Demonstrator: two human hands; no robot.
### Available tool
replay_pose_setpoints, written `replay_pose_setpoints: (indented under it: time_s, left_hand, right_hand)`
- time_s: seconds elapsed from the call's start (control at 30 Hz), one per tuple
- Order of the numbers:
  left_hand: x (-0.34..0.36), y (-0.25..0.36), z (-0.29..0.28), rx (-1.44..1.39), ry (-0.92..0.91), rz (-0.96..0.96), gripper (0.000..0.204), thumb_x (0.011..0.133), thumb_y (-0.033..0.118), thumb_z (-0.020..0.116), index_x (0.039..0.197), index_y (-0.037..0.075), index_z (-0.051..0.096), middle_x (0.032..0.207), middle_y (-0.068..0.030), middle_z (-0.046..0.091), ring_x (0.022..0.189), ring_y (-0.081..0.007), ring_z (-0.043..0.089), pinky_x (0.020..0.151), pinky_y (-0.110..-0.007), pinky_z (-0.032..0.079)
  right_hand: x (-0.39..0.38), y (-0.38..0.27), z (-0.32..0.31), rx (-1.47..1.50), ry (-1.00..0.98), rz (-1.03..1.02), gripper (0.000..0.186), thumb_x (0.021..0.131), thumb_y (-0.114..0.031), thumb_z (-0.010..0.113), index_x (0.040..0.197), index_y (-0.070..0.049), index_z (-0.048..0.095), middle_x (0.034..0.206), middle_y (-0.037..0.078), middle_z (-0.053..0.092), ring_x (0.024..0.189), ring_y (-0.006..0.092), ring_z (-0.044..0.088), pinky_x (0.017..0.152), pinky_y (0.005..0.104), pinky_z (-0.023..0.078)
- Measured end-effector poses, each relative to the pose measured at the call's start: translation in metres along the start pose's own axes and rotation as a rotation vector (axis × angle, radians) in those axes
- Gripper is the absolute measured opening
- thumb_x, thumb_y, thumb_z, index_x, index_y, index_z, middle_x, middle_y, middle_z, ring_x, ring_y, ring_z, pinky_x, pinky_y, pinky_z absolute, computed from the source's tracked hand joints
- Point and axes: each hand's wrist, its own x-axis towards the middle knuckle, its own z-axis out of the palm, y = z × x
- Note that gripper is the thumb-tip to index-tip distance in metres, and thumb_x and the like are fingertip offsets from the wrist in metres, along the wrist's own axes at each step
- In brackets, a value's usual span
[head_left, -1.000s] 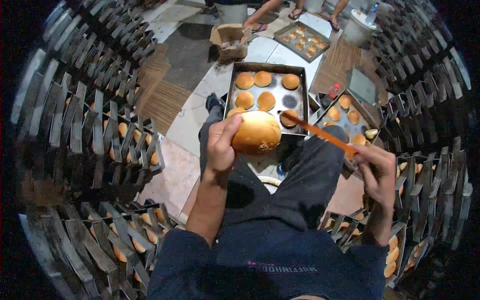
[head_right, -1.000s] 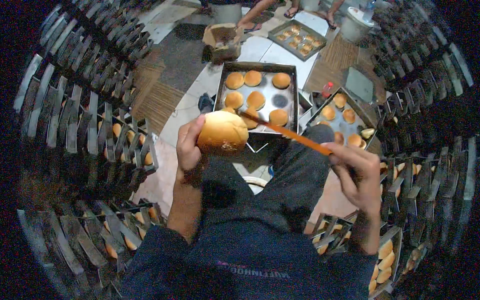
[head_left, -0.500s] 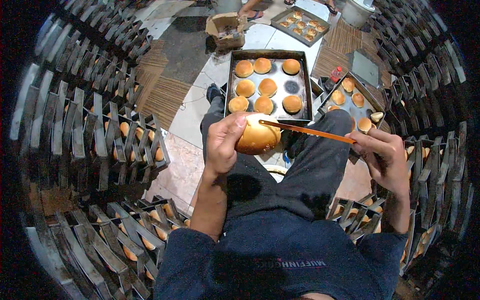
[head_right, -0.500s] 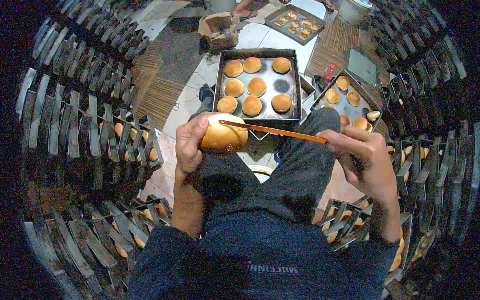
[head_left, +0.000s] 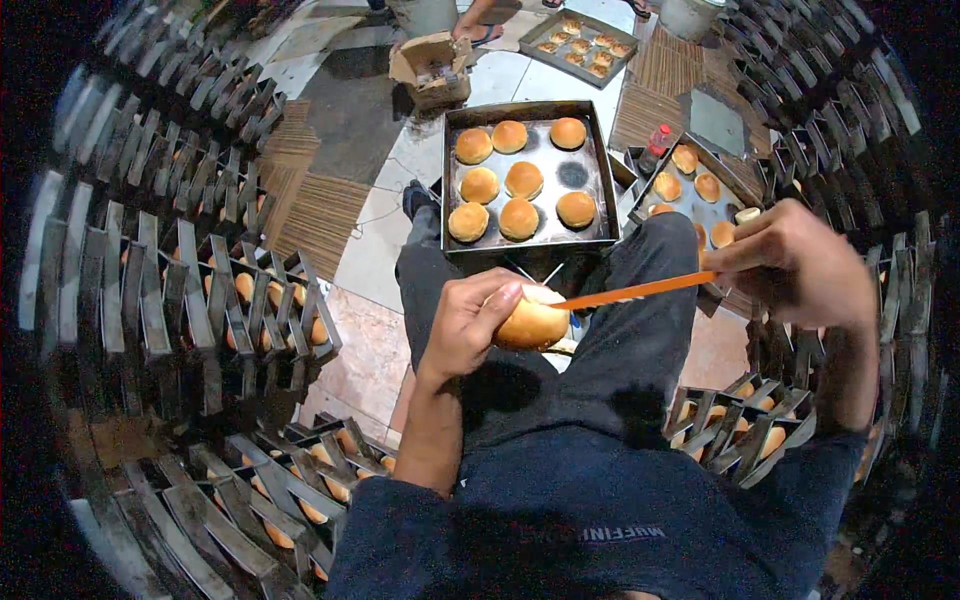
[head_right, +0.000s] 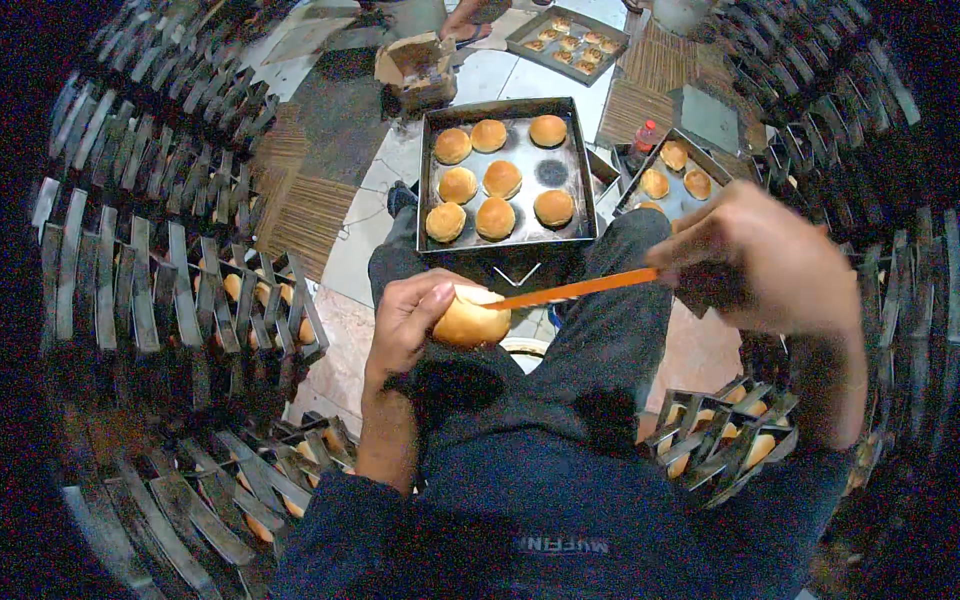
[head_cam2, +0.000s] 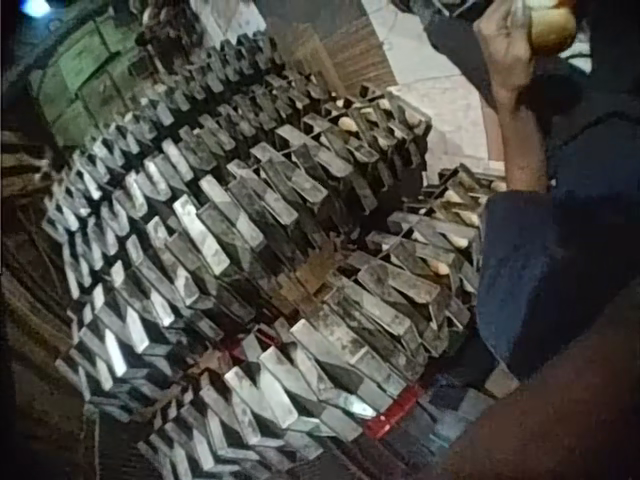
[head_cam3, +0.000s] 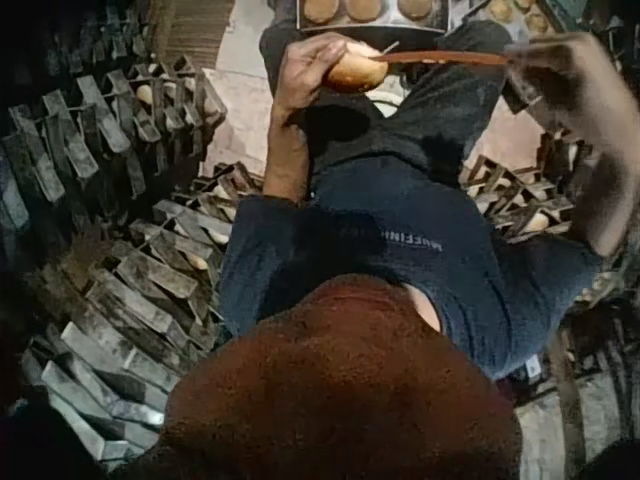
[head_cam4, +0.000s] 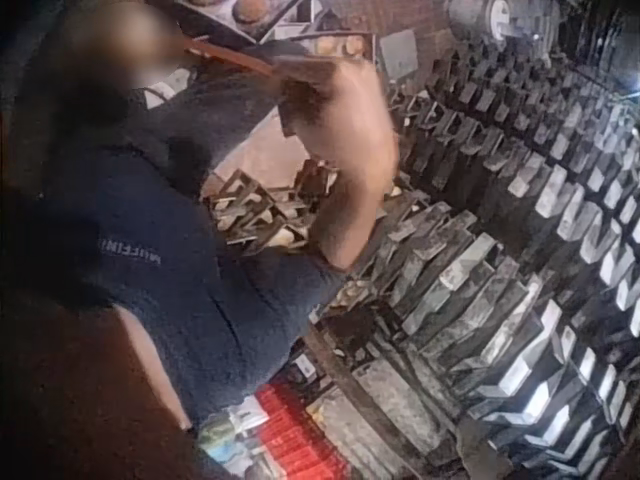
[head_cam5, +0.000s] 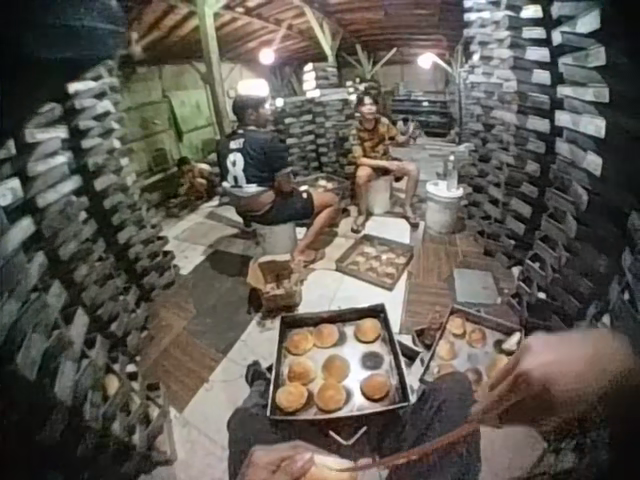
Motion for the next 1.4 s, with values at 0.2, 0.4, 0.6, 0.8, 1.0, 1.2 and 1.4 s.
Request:
replay_pose_setpoints:
  time_s: [0.2, 0.4, 0.6, 0.8, 1.0, 1.2, 1.4]
  left_hand:
    - [0.013, 0.005, 0.015, -0.122, 0.047, -0.074, 0.031, 0.095, 0.018, 0.046, 0.092, -0.006, 0.066, 0.086, -0.0111, 0.067, 0.076, -0.0147, 0.061, 0.072, -0.027, 0.047]
    - [0.009, -0.003, 0.007, -0.401, 0.187, -0.114, 0.031, 0.097, 0.017, 0.043, 0.099, -0.007, 0.063, 0.090, -0.0106, 0.066, 0.078, -0.0126, 0.061, 0.074, -0.025, 0.048]
    - [0.007, -0.007, 0.008, -0.576, 0.413, -0.187, 0.033, 0.097, 0.021, 0.042, 0.098, -0.007, 0.061, 0.090, -0.0125, 0.066, 0.077, -0.0172, 0.064, 0.073, -0.028, 0.050]
    - [0.015, -0.017, 0.022, -0.724, 0.514, -0.207, 0.035, 0.097, 0.024, 0.042, 0.098, -0.006, 0.060, 0.089, -0.0138, 0.066, 0.078, -0.0208, 0.065, 0.073, -0.031, 0.051]
    - [0.010, -0.032, 0.014, -0.917, 0.600, -0.239, 0.033, 0.097, 0.026, 0.042, 0.104, -0.002, 0.057, 0.096, -0.0132, 0.064, 0.084, -0.0230, 0.065, 0.077, -0.035, 0.053]
    - [0.012, -0.052, 0.003, -1.036, 0.666, -0.165, 0.032, 0.097, 0.030, 0.041, 0.102, 0.004, 0.059, 0.100, -0.0123, 0.065, 0.093, -0.0255, 0.063, 0.087, -0.043, 0.050]
    - [0.013, -0.047, 0.008, -1.131, 0.489, -0.219, 0.029, 0.094, 0.029, 0.046, 0.101, 0.005, 0.061, 0.097, -0.0123, 0.064, 0.098, -0.0293, 0.061, 0.094, -0.055, 0.045]
  right_hand:
    - [0.036, -0.020, -0.008, -0.276, -0.199, -0.022, 0.017, 0.062, 0.003, 0.062, 0.078, 0.003, 0.067, 0.068, 0.014, 0.063, 0.063, 0.0281, 0.063, 0.058, 0.0363, 0.048]
    - [0.028, -0.016, -0.018, -0.179, 0.022, -0.146, 0.019, 0.060, 0.004, 0.062, 0.079, 0.004, 0.065, 0.064, 0.014, 0.059, 0.060, 0.0288, 0.061, 0.052, 0.0367, 0.045]
    - [0.042, -0.024, -0.017, -0.092, -0.133, -0.007, 0.006, 0.063, 0.003, 0.064, 0.068, 0.002, 0.061, 0.057, 0.012, 0.055, 0.051, 0.0252, 0.058, 0.048, 0.0349, 0.042]
    - [0.051, -0.018, 0.014, -0.115, 0.020, -0.182, 0.009, 0.064, 0.002, 0.060, 0.064, 0.002, 0.051, 0.053, 0.013, 0.046, 0.049, 0.0296, 0.052, 0.047, 0.0379, 0.037]
    - [0.047, -0.011, 0.011, -0.048, 0.019, -0.044, 0.008, 0.064, 0.004, 0.059, 0.064, 0.003, 0.051, 0.054, 0.014, 0.048, 0.049, 0.0308, 0.050, 0.047, 0.0390, 0.036]
    - [0.046, -0.003, 0.029, -0.073, 0.281, -0.140, 0.006, 0.065, 0.002, 0.061, 0.067, 0.002, 0.055, 0.057, 0.015, 0.050, 0.055, 0.0347, 0.054, 0.050, 0.0413, 0.039]
    - [0.052, -0.025, 0.034, -0.289, -0.099, 0.080, 0.025, 0.063, 0.002, 0.062, 0.087, -0.003, 0.070, 0.074, 0.016, 0.065, 0.069, 0.0334, 0.063, 0.061, 0.0390, 0.049]
